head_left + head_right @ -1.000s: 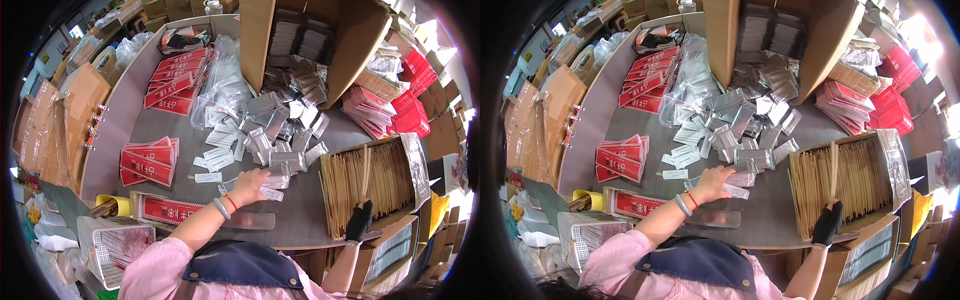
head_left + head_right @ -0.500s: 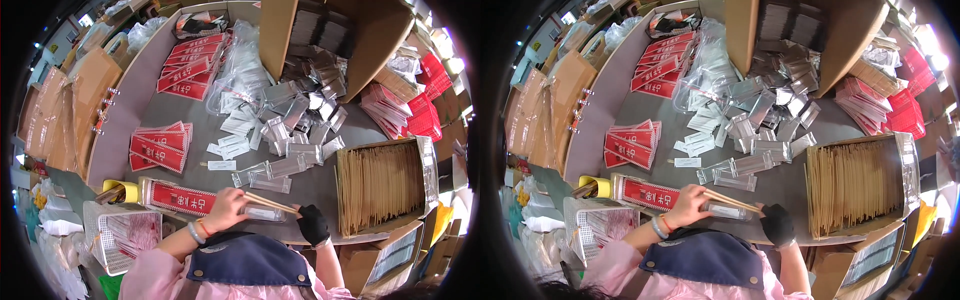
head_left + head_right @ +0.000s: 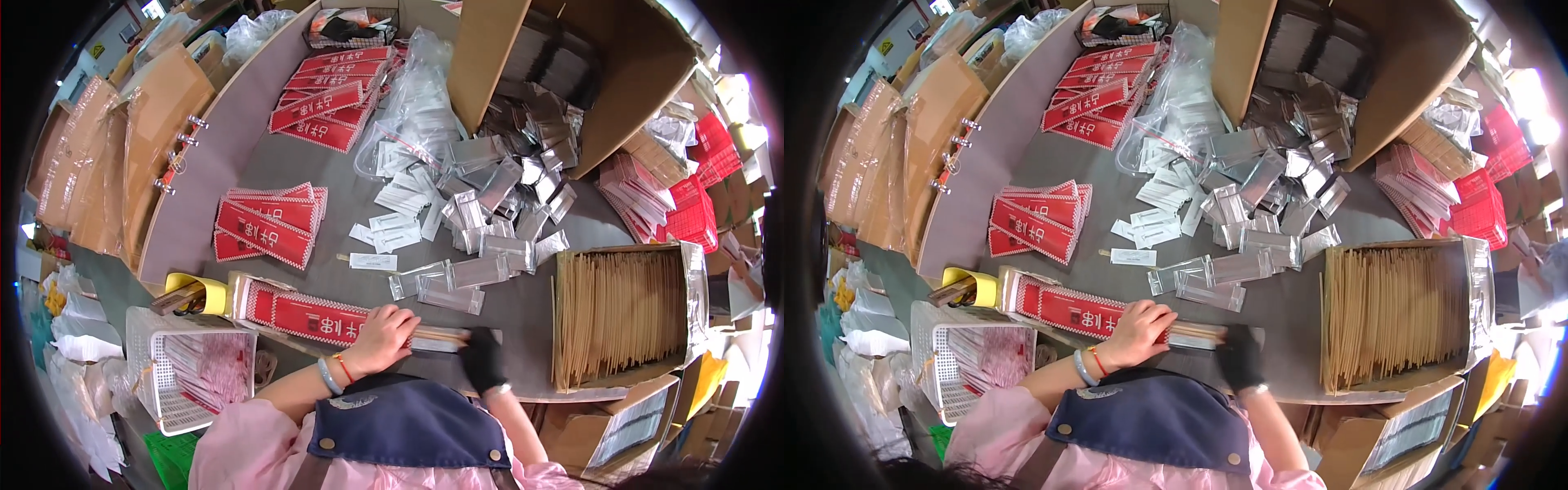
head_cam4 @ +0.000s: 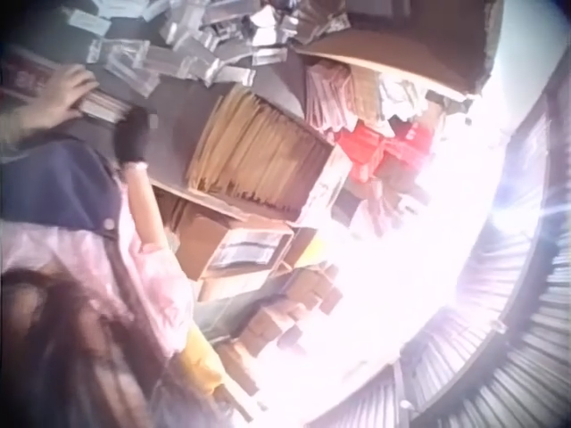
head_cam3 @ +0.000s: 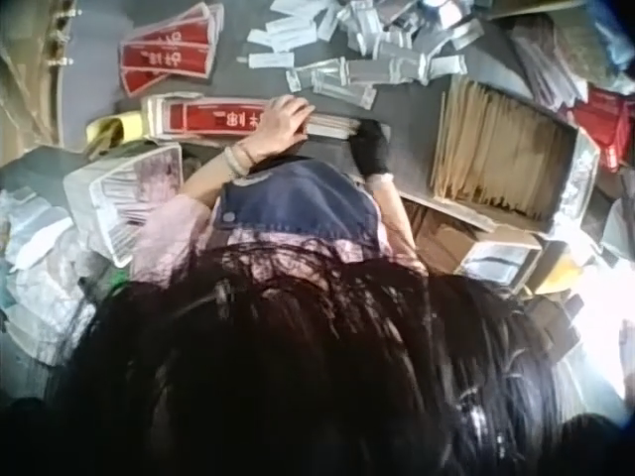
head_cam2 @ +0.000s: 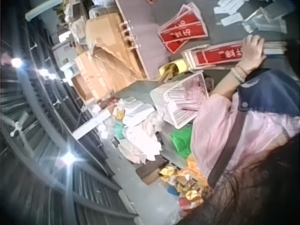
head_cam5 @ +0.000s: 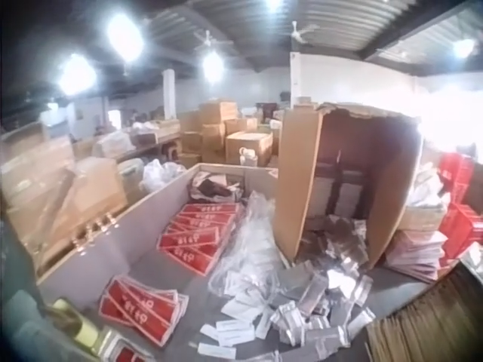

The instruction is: Packing individual silver food packets into red branded pouches using a small stick.

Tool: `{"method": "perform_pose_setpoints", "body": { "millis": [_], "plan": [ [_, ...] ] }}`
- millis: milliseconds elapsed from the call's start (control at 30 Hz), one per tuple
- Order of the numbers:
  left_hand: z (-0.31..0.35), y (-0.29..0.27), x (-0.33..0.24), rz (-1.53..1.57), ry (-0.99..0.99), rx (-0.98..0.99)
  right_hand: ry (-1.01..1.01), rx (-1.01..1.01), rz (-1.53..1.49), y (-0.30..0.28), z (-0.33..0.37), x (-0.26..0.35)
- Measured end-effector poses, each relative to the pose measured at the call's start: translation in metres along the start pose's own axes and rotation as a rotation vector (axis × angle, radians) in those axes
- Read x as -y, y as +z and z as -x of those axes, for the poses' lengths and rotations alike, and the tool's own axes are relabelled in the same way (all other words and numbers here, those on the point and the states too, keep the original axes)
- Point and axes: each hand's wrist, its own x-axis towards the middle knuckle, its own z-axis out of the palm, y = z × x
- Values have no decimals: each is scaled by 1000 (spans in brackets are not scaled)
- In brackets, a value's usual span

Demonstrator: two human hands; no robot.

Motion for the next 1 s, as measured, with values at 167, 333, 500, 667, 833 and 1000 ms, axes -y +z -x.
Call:
{"method": "perform_pose_setpoints", "body": {
  "millis": [167,333,500,667,833,1000],
  "plan": [
    [-7,6,7,-19,74,-20,-115,243,-28,13,-9,46],
    [-23,-29,3,-114,246,194,-451,183,465,-17,-22,53],
    [-32,-105,67,-197,204,-66,-371,-54,449,-52,-20,55],
    [11,-55,61,-163,-262,-365,-344,25,498,-49,-11,62],
    [33,9,31,-102,-509,-240,-383,80,477,-41,-11,64],
    [37,11,37,2,-505,-251,-386,175,524,-42,-11,70]
  ]
}}
